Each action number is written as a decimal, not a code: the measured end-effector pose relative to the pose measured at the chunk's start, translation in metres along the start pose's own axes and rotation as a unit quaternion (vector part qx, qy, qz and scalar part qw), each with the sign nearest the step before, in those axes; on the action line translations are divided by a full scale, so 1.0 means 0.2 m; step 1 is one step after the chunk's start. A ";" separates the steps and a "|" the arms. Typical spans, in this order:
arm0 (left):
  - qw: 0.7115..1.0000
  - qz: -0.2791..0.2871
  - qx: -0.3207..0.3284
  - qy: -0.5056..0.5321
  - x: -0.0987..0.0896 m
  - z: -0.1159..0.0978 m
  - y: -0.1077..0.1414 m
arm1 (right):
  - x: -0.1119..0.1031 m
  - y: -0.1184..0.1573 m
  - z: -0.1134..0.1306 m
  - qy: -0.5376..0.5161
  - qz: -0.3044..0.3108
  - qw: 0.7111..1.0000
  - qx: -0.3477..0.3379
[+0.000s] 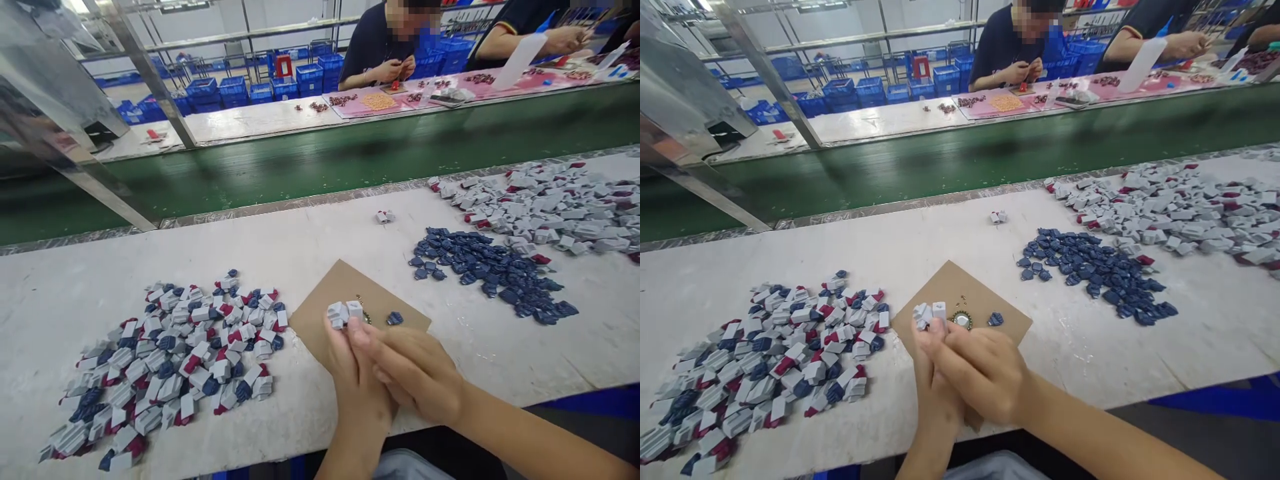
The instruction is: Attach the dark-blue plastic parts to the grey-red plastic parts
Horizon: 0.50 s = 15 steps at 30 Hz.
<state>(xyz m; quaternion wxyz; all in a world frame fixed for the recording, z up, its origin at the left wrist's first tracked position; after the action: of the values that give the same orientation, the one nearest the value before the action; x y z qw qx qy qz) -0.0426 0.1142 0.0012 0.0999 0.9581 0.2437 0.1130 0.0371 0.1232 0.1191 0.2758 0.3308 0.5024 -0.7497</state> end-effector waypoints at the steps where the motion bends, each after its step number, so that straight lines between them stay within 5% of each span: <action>1: 1.000 -0.013 0.006 -0.019 0.00 -0.01 0.01 | -0.01 0.00 -0.01 0.005 -0.019 1.000 0.017; 5: 0.992 0.006 0.086 -0.089 0.05 -0.15 0.01 | -0.01 0.00 -0.10 -0.036 -0.066 0.991 0.111; 11: 0.969 0.002 0.200 -0.147 0.01 -0.27 0.02 | 0.05 -0.02 -0.15 -0.105 -0.034 0.979 0.172; 15: 0.979 -0.006 0.166 -0.116 -0.03 -0.24 -0.01 | 0.06 -0.01 -0.18 -0.134 -0.009 0.970 0.205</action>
<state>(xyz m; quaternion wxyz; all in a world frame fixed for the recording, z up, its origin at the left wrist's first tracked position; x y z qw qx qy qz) -0.0617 0.1185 0.0454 -0.0319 0.9665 0.2511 -0.0415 0.0352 0.1578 0.1006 0.2602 0.2727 0.2997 -0.8764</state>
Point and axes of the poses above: each hand's wrist, its own y-axis away from the middle knuckle, its own x-axis out of the palm, z = x × y, the point moved 10 cm from there along -y, towards the middle knuckle, and after that the axes turned 13 degrees about z, right-handed, at the moved point
